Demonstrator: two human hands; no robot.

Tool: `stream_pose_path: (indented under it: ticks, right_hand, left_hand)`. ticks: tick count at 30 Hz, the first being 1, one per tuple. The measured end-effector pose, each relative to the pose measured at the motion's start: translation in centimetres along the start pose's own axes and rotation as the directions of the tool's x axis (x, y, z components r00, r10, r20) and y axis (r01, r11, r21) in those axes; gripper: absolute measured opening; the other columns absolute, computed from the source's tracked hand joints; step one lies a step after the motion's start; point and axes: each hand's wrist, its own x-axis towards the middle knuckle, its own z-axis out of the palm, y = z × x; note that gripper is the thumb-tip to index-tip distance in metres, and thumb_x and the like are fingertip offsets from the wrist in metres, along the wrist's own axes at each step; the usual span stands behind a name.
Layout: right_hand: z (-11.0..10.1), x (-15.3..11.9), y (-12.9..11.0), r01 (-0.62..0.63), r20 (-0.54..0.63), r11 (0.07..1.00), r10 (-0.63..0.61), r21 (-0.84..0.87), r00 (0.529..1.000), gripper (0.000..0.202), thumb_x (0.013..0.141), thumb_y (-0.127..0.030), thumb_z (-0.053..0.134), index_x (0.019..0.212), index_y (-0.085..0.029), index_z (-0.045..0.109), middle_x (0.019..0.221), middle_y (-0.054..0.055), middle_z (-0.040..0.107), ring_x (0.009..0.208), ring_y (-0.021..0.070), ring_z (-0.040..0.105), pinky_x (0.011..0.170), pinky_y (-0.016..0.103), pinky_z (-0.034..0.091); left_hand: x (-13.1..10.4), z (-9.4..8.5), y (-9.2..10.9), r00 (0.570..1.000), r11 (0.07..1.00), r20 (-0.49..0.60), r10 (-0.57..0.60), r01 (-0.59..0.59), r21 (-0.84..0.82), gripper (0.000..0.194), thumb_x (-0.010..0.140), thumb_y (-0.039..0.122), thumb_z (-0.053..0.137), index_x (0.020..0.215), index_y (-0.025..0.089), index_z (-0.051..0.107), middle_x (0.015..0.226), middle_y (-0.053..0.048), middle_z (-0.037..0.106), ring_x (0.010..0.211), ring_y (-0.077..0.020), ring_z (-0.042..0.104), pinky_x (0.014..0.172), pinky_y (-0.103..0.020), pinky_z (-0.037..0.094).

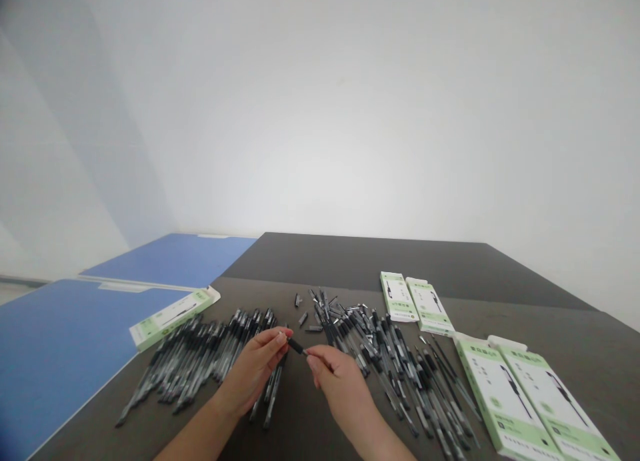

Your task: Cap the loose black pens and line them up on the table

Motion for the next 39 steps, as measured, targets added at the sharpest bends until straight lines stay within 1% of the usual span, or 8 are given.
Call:
stream_pose_path:
  ticks: [4, 9, 16, 24, 29, 33, 36, 39]
  right_hand:
    - [0.1, -0.3, -0.2, -0.227, 0.213, 0.949, 0.181, 0.219, 0.960, 0.039, 0.081, -0.049, 0.045, 0.086, -0.014, 0.060, 0.046, -0.009, 0.034, 0.038, 0.0053, 0.018, 0.039, 0.021, 0.012]
    - [0.3, 0.1, 0.0, 0.004, -0.016, 1.000, -0.004, -0.030, 1.000, 0.029, 0.066, -0.041, 0.066, 0.082, -0.017, 0.062, 0.054, -0.006, 0.043, 0.049, 0.0078, 0.036, 0.046, 0.021, 0.023]
    - [0.6, -0.6, 0.2, -0.284, 0.300, 0.895, 0.181, 0.345, 0.937, 0.032, 0.078, -0.046, 0.052, 0.082, -0.016, 0.059, 0.047, -0.010, 0.034, 0.038, 0.0038, 0.015, 0.039, 0.022, 0.009]
    - [-1.4, 0.9, 0.4, -0.002, -0.177, 1.000, 0.005, 0.017, 0.984, 0.029, 0.077, -0.047, 0.054, 0.077, -0.018, 0.055, 0.053, -0.007, 0.038, 0.045, 0.0074, 0.031, 0.043, 0.021, 0.021]
    - [-2.5, 1.2, 0.3, 0.038, -0.271, 0.996, -0.015, 0.080, 0.963, 0.026, 0.074, -0.044, 0.057, 0.072, -0.019, 0.050, 0.058, -0.007, 0.037, 0.048, 0.0082, 0.030, 0.046, 0.021, 0.024]
    - [-2.1, 1.2, 0.5, 0.040, -0.294, 0.998, -0.025, 0.045, 0.955, 0.030, 0.071, -0.047, 0.058, 0.076, -0.019, 0.052, 0.056, -0.007, 0.035, 0.047, 0.0083, 0.028, 0.045, 0.021, 0.021]
    - [-2.0, 1.4, 0.6, 0.056, -0.295, 0.998, -0.050, 0.012, 0.954, 0.033, 0.070, -0.051, 0.058, 0.077, -0.019, 0.053, 0.055, -0.007, 0.037, 0.047, 0.0088, 0.029, 0.045, 0.022, 0.022]
    - [-2.3, 1.4, 0.7, 0.055, -0.308, 0.998, -0.061, -0.026, 0.949, 0.037, 0.069, -0.055, 0.056, 0.079, -0.019, 0.054, 0.054, -0.007, 0.038, 0.047, 0.0094, 0.031, 0.046, 0.022, 0.023]
  left_hand:
    - [-0.2, 0.0, 0.0, 0.999, 0.999, 0.037, 0.000, 0.002, -0.038, 0.022, 0.061, 0.030, 0.074, 0.077, 0.015, 0.069, 0.078, -0.002, 0.064, 0.073, -0.0119, 0.055, 0.072, -0.022, 0.043]
    - [0.0, -0.3, -0.2, 1.000, 0.996, 0.010, 0.027, -0.028, 0.080, 0.022, 0.066, 0.031, 0.071, 0.081, 0.015, 0.069, 0.072, -0.001, 0.063, 0.069, -0.0116, 0.054, 0.068, -0.022, 0.042]
    - [0.1, 0.2, -0.3, 0.999, 0.993, -0.010, 0.038, -0.037, 0.113, 0.025, 0.064, 0.036, 0.070, 0.079, 0.015, 0.070, 0.078, -0.004, 0.066, 0.074, -0.0145, 0.057, 0.074, -0.025, 0.043]
    - [1.0, -1.0, 0.2, 0.960, 0.873, -0.169, 0.224, -0.121, 0.472, 0.040, 0.073, 0.041, 0.058, 0.104, 0.016, 0.064, 0.095, -0.007, 0.067, 0.088, -0.0206, 0.059, 0.083, -0.033, 0.043]
    - [0.2, -0.3, 0.1, 0.903, 0.590, 0.185, 0.388, -0.398, 0.702, 0.022, 0.078, 0.035, 0.053, 0.089, 0.023, 0.069, 0.089, -0.005, 0.066, 0.088, -0.0211, 0.057, 0.085, -0.033, 0.040]
    - [-0.8, 1.5, -2.0, 0.772, 0.311, 0.605, 0.194, -0.634, 0.708, 0.020, 0.078, 0.029, 0.057, 0.095, 0.024, 0.067, 0.092, -0.007, 0.065, 0.089, -0.0217, 0.056, 0.083, -0.032, 0.039]
    - [-1.0, 2.3, -3.8, 0.702, 0.086, 0.711, 0.047, -0.712, 0.697, 0.021, 0.077, 0.029, 0.060, 0.096, 0.021, 0.066, 0.093, -0.008, 0.064, 0.091, -0.0241, 0.055, 0.083, -0.035, 0.038]
    - [-1.1, 2.5, -4.1, 0.716, 0.106, 0.695, 0.064, -0.697, 0.709, 0.015, 0.080, 0.026, 0.055, 0.088, 0.020, 0.067, 0.088, -0.009, 0.065, 0.089, -0.0237, 0.056, 0.083, -0.035, 0.038]
